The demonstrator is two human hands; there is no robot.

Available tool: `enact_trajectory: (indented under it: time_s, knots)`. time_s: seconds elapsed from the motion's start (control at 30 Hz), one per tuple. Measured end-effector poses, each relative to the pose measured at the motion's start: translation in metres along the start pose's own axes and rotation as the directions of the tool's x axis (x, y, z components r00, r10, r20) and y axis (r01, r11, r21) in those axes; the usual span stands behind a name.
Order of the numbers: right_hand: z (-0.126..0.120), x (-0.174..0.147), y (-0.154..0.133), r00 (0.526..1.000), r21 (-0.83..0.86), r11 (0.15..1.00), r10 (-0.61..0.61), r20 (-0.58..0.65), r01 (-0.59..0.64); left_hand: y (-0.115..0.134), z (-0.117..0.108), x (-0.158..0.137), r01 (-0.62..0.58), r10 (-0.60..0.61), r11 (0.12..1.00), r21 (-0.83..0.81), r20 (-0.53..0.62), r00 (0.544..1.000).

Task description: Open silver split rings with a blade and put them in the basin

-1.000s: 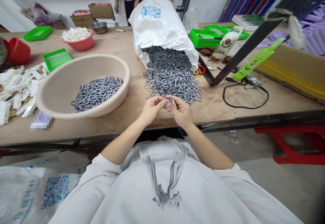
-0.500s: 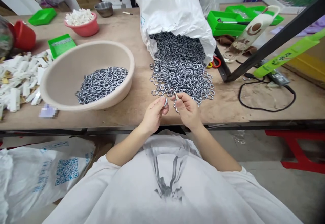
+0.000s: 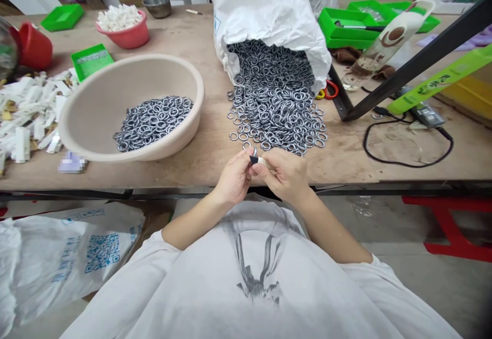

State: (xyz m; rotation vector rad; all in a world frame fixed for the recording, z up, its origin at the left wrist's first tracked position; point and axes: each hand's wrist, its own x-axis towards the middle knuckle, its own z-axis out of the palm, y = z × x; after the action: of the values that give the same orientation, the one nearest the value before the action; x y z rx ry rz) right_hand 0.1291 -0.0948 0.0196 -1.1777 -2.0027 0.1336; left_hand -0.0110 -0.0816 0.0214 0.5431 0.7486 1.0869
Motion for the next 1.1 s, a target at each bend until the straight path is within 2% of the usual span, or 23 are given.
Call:
enact_trajectory:
  time_s: [0.07, 0.17, 0.23, 0.3, 0.37, 0.47, 0.57, 0.7, 0.77, 0.87, 0.97, 1.03, 1.1]
  knots:
    - [-0.001, 0.0, 0.006, 0.998, 0.075, 0.995, 0.064, 0.026, -0.065, 0.001, 0.001, -0.006, 0.012, -0.012, 1.0, 0.005, 0.087, 0.996]
    - [0.001, 0.005, 0.023, 0.959, 0.205, 0.938, 0.282, 0.019, -0.28, 0.002, 0.0, -0.015, 0.02, -0.032, 0.999, 0.045, 0.28, 0.959]
    - [0.004, 0.012, 0.033, 0.924, 0.275, 0.887, 0.382, 0.015, -0.371, 0.002, -0.005, -0.017, 0.011, -0.031, 0.998, 0.069, 0.3, 0.953]
    - [0.011, 0.024, 0.039, 0.914, 0.238, 0.883, 0.401, 0.067, -0.405, 0.002, -0.014, -0.015, -0.035, 0.014, 0.995, 0.094, 0.217, 0.976]
    - [0.023, 0.041, 0.038, 0.905, 0.063, 0.914, 0.386, 0.176, -0.402, 0.001, -0.026, -0.01, -0.106, 0.091, 0.985, 0.136, 0.111, 0.99]
    - [0.047, 0.068, 0.033, 0.869, -0.22, 0.932, 0.35, 0.35, -0.286, -0.002, -0.041, -0.006, -0.159, 0.163, 0.977, 0.146, -0.019, 0.986]
    - [0.072, 0.092, 0.034, 0.838, -0.36, 0.915, 0.336, 0.431, -0.182, -0.001, -0.049, -0.005, -0.095, 0.103, 0.993, 0.072, -0.108, 0.989]
    - [0.086, 0.108, 0.043, 0.814, -0.403, 0.894, 0.378, 0.441, -0.196, 0.008, -0.052, -0.002, -0.058, 0.056, 0.998, -0.007, -0.185, 0.981]
    - [0.08, 0.107, 0.045, 0.817, -0.316, 0.911, 0.387, 0.427, -0.266, 0.012, -0.053, 0.003, -0.098, 0.098, 0.995, 0.012, -0.212, 0.972]
    - [0.06, 0.09, 0.037, 0.853, 0.048, 0.917, 0.349, 0.388, -0.397, 0.01, -0.051, 0.012, -0.196, 0.217, 0.974, 0.11, -0.228, 0.949]
    - [0.042, 0.063, 0.02, 0.905, 0.407, 0.815, 0.315, 0.288, -0.413, 0.001, -0.043, 0.018, -0.264, 0.299, 0.94, 0.218, -0.147, 0.943]
    - [0.037, 0.045, 0.01, 0.92, 0.5, 0.772, 0.34, 0.196, -0.392, -0.006, -0.036, 0.019, -0.302, 0.325, 0.919, 0.254, -0.053, 0.944]
    - [0.037, 0.032, 0.004, 0.914, 0.579, 0.713, 0.369, 0.169, -0.395, -0.011, -0.029, 0.017, -0.312, 0.321, 0.915, 0.255, 0.007, 0.947]
